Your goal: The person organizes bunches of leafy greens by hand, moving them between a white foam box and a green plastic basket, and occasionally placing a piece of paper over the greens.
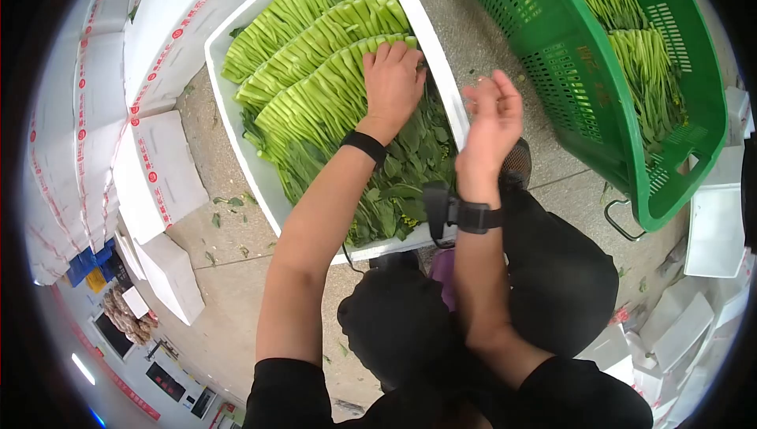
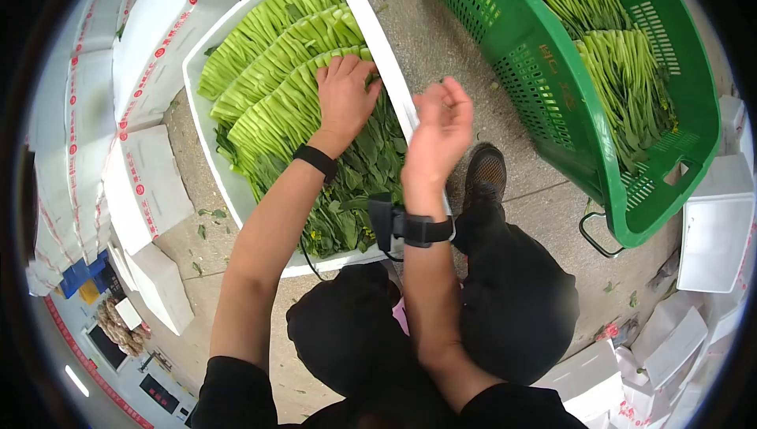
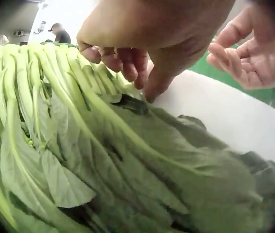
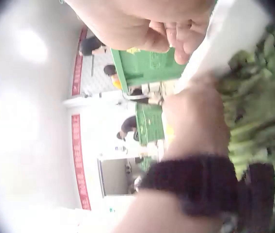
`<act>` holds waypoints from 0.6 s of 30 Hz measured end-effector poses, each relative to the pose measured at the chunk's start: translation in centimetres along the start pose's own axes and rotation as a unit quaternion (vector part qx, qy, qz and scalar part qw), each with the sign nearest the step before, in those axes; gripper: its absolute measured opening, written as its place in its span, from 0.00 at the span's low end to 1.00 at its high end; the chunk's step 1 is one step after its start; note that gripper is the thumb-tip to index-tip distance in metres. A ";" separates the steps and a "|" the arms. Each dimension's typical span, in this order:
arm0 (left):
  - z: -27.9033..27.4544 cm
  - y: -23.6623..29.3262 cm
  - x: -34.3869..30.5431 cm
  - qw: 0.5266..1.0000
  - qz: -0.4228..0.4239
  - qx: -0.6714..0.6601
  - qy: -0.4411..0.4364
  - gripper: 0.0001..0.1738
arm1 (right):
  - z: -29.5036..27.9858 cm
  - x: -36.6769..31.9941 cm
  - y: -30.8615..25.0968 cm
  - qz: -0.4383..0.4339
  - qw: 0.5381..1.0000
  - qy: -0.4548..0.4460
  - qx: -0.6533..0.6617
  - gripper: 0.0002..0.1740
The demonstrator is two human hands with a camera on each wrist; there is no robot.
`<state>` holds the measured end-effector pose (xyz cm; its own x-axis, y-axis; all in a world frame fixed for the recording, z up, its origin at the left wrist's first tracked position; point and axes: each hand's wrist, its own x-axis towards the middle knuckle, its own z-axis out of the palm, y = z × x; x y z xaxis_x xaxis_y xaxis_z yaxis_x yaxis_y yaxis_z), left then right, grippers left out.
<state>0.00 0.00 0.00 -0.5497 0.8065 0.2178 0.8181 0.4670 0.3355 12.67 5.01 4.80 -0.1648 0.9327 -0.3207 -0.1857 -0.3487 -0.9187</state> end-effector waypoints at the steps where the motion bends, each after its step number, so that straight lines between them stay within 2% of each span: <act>1: -0.2 0.0 -0.3 0.999 0.017 0.030 -0.003 0.10 | -0.6 0.3 -0.7 0.027 0.999 0.027 0.003 0.24; 2: -0.5 0.0 -0.6 0.998 0.035 0.061 -0.004 0.08 | -1.1 0.5 -1.3 0.053 0.997 0.052 0.006 0.25; 3: 0.9 -0.1 1.7 0.997 0.041 0.058 0.020 0.08 | -1.2 3.3 -0.5 0.030 0.998 0.044 0.013 0.25; 5: -0.8 -0.1 0.9 0.996 0.031 0.084 0.016 0.08 | -2.4 3.2 0.0 0.015 0.987 0.116 -0.108 0.24; 6: -2.7 -0.9 0.3 0.998 -0.026 0.011 0.055 0.06 | -3.7 3.6 0.2 0.061 0.983 0.098 -0.145 0.34; 7: -5.3 -2.9 -0.9 0.991 -0.080 -0.062 0.093 0.06 | -4.3 4.1 0.4 0.065 0.983 0.098 -0.144 0.34; 8: -7.0 -6.8 -3.5 0.969 -0.090 -0.047 0.224 0.10 | -4.9 4.8 0.5 0.005 0.979 0.055 -0.198 0.40; 9: -12.2 -7.3 -5.8 0.944 -0.222 -0.055 0.237 0.17 | -5.2 4.9 0.7 -0.054 0.966 0.013 -0.253 0.46; 10: -15.6 -14.5 -10.7 0.942 -0.230 0.144 0.195 0.28 | -4.2 4.4 -0.8 -0.013 0.941 0.003 -0.338 0.54; 11: -17.9 -18.3 -14.8 0.914 -0.235 0.244 0.224 0.38 | -4.3 4.1 -0.6 -0.007 0.940 0.004 -0.340 0.54; 12: -20.3 -21.2 -19.5 0.864 -0.329 0.326 0.198 0.40 | -4.2 4.1 -0.3 -0.115 0.928 0.033 -0.353 0.53; 13: -22.7 -20.7 -21.5 0.845 -0.400 0.297 0.196 0.40 | -4.0 4.0 -0.1 -0.223 0.904 0.060 -0.360 0.51; 14: -24.5 -20.1 -23.1 0.820 -0.470 0.265 0.192 0.41 | -2.5 2.5 -1.3 -0.229 0.919 0.105 -0.303 0.39; 15: -25.4 -20.2 -25.0 0.819 -0.472 0.266 0.190 0.41 | -1.2 0.7 -1.4 -0.240 0.938 0.065 -0.242 0.30; 16: -25.9 -20.6 -27.0 0.816 -0.541 0.108 0.173 0.40 | 0.0 -1.0 -1.2 -0.249 0.951 0.026 -0.180 0.21; 17: -26.0 -20.9 -27.9 0.789 -0.593 -0.054 0.153 0.39 | 0.9 -2.6 -0.4 -0.312 0.921 -0.041 -0.231 0.10; 18: -25.6 -19.1 -27.0 0.867 -0.491 0.024 0.080 0.37 | 1.8 -4.9 1.0 -0.217 0.946 -0.124 -0.206 0.10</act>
<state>-5.12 -40.04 11.17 -0.9985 -0.0476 -0.0265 -0.0542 0.9177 0.3936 11.55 -0.03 5.89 -0.3911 0.9119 0.1246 0.0961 0.1751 -0.9799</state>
